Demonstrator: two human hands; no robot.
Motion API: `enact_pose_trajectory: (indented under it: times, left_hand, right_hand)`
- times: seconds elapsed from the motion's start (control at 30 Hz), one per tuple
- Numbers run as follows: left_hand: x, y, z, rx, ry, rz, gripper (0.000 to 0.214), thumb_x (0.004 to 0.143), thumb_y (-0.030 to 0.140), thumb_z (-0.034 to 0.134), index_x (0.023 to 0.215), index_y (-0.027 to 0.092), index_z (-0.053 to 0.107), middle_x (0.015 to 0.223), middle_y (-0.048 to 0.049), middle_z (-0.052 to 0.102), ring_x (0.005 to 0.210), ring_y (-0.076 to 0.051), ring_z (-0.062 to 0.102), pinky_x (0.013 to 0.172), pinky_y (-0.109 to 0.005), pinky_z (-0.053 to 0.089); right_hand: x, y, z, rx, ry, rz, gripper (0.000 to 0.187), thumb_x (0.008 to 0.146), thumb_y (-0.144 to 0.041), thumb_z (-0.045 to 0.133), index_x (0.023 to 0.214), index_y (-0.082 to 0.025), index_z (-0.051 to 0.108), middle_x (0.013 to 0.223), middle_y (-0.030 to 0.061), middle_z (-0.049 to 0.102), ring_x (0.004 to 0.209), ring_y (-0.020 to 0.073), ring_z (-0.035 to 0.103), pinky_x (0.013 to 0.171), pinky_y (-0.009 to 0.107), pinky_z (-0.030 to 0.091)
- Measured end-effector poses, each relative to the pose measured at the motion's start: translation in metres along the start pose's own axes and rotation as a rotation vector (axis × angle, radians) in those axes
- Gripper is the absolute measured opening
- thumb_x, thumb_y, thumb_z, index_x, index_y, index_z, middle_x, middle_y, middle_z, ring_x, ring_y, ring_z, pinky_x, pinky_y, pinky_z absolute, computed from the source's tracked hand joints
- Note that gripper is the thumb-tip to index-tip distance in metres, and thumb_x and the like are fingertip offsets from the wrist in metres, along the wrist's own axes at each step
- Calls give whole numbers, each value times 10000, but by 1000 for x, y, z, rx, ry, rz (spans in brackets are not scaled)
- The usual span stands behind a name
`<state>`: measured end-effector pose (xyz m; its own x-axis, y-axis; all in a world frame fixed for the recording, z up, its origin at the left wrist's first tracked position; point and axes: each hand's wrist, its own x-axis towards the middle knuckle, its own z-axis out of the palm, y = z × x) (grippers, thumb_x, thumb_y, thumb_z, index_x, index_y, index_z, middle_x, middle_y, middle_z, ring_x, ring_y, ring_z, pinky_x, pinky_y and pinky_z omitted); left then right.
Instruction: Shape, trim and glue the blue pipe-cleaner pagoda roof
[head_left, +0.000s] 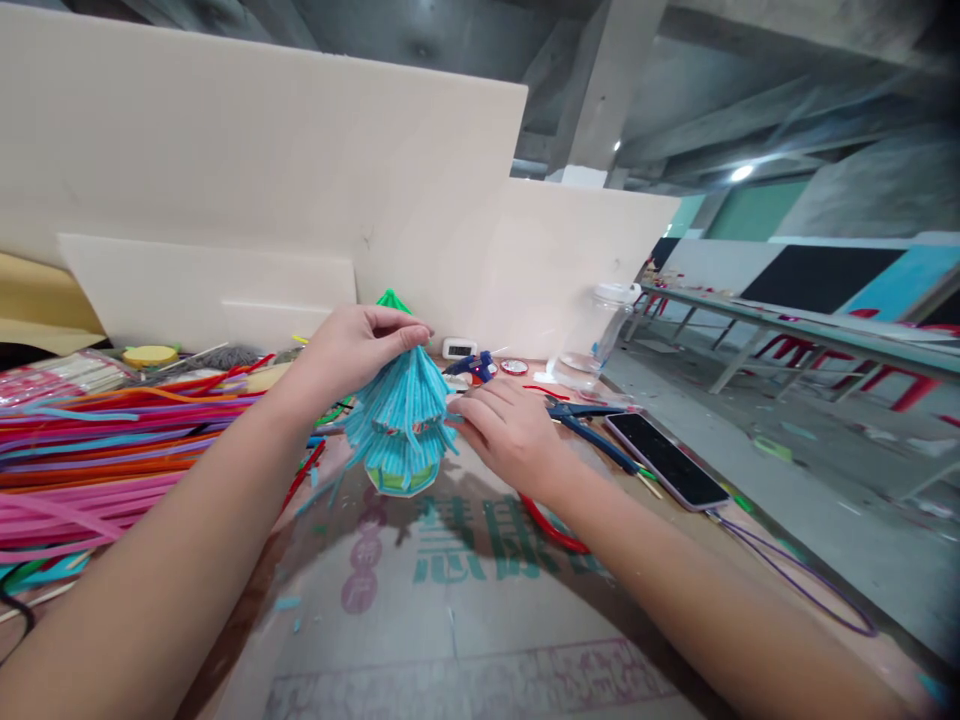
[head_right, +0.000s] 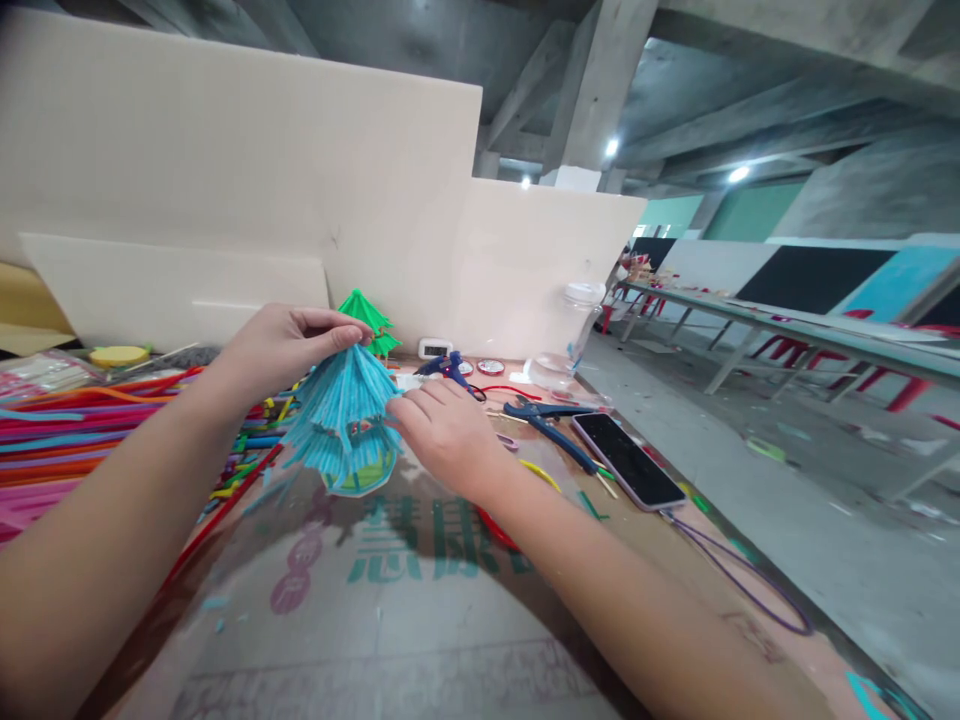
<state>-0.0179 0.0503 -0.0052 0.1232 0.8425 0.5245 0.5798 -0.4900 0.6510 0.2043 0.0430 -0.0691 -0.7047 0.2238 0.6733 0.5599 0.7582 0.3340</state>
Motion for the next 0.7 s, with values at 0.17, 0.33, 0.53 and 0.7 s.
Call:
enact_pose_trajectory:
  times: [0.17,0.33,0.53,0.7]
  left_hand:
    - [0,0,0,-6,10,2,372,782,508,611,926,201,763,853,-31,754,771,-217,655,612,-258,440]
    - [0,0,0,-17,68,-18,354,761,493,638,875,177,748,781,-25,728,699,-185,627,577,-246,413]
    - [0,3,0,25,68,-37,347,748,511,639,819,183,727,665,-2,665,572,-140,539,501,-237,351]
    - [0,2,-4,23,17,-54,372,751,524,621,860,187,736,729,-19,697,611,-164,572,522,-247,363]
  right_hand:
    - [-1,4,-4,30,-21,-38,243,943,-125,387,982,-180,621,874,67,678,841,191,554,762,343,405]
    - [3,-2,-13,106,80,-11,217,927,-301,508,1067,-148,569,952,95,670,899,215,570,791,361,423]
    - [8,-12,-10,-19,-28,-37,235,947,-359,477,1008,-158,582,871,79,660,824,215,549,732,356,392]
    - [7,-5,-5,-19,-23,78,214,953,-308,463,954,-153,610,883,93,640,834,213,533,734,341,393]
